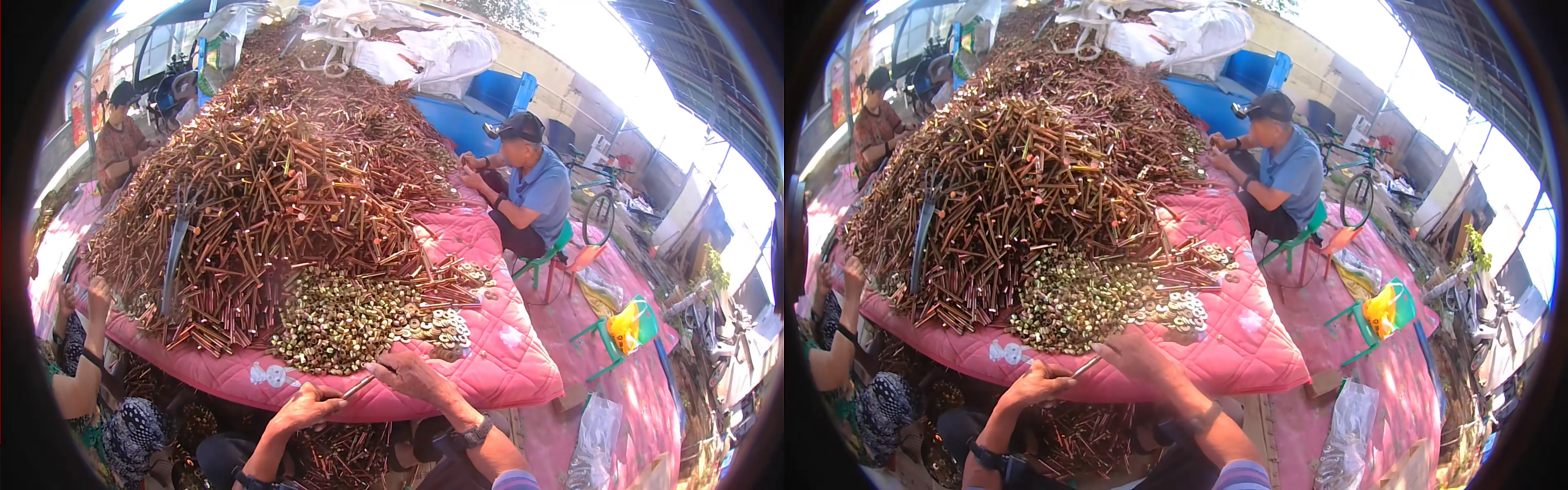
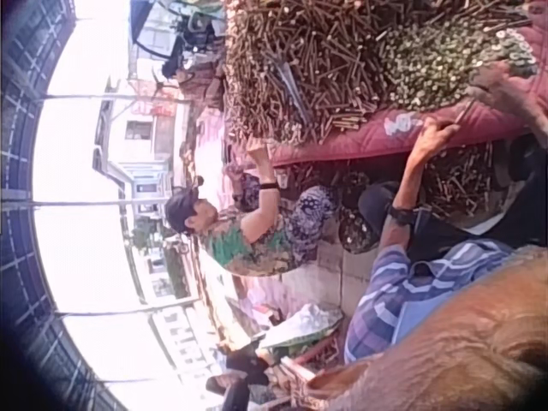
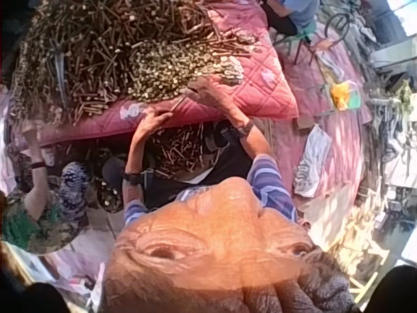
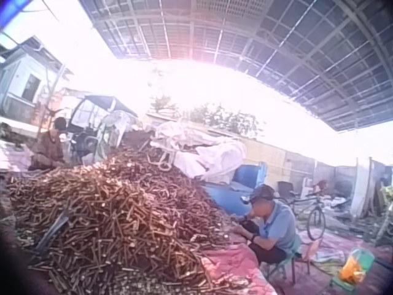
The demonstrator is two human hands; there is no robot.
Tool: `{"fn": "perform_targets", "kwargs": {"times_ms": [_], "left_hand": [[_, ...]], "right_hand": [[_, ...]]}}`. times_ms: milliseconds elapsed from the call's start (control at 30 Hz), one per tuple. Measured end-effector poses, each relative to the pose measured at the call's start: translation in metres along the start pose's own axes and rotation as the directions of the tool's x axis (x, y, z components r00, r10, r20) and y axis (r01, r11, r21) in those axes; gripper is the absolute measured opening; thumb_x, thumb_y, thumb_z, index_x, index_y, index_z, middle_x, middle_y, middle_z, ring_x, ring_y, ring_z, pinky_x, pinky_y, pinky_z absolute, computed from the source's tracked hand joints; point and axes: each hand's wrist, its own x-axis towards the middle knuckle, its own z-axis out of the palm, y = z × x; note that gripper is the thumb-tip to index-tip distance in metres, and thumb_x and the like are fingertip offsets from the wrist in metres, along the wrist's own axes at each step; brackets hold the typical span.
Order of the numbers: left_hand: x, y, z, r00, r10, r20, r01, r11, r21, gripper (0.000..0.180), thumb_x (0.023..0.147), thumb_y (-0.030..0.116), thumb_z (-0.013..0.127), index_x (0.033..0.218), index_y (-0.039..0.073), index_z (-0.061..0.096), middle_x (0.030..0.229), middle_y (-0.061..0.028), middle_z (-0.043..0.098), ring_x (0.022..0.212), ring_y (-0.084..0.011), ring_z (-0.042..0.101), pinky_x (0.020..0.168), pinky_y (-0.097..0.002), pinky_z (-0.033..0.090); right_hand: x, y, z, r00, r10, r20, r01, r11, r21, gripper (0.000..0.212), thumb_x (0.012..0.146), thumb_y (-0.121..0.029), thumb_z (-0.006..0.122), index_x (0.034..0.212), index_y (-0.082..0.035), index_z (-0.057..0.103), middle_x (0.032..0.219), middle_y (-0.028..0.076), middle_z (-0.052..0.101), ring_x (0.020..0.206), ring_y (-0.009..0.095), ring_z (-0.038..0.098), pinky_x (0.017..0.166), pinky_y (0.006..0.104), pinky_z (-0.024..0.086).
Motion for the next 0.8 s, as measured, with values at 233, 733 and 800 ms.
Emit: {"fn": "perform_targets", "kwargs": {"times_ms": [233,733,800], "left_hand": [[0.004,-0.001,0.002,1.0,0.015,0.008,-0.014,0.999,-0.046,0.031,0.093,0.025,0.067,0.111,0.0,0.071,0.063,0.0006,0.058,0.048,-0.0071,0.052,0.046,-0.0268,0.039],[0.003,0.0,0.002,0.998,0.014,0.066,-0.01,0.998,-0.054,0.031,0.094,0.026,0.068,0.111,0.0,0.071,0.063,0.0012,0.057,0.047,-0.006,0.049,0.043,-0.0264,0.038],[0.002,0.001,0.003,0.999,-0.046,0.015,0.047,0.998,-0.039,0.032,0.094,0.026,0.068,0.112,-0.001,0.07,0.063,0.0014,0.056,0.046,-0.0063,0.049,0.043,-0.0262,0.038]], "right_hand": [[-0.002,-0.007,-0.009,0.999,0.037,-0.009,-0.035,0.985,0.171,0.035,0.099,-0.03,0.058,0.082,0.0,0.058,0.072,0.014,0.059,0.069,0.026,0.058,0.064,0.0404,0.046],[0.0,-0.006,-0.004,0.944,0.236,0.23,-0.282,0.94,0.195,0.033,0.098,-0.03,0.062,0.087,0.002,0.063,0.068,0.009,0.062,0.064,0.016,0.06,0.061,0.0321,0.047],[0.0,-0.008,-0.003,0.977,0.14,0.158,-0.169,0.968,0.184,0.035,0.099,-0.031,0.061,0.086,0.002,0.062,0.067,0.01,0.062,0.063,0.017,0.06,0.06,0.0331,0.047]]}}
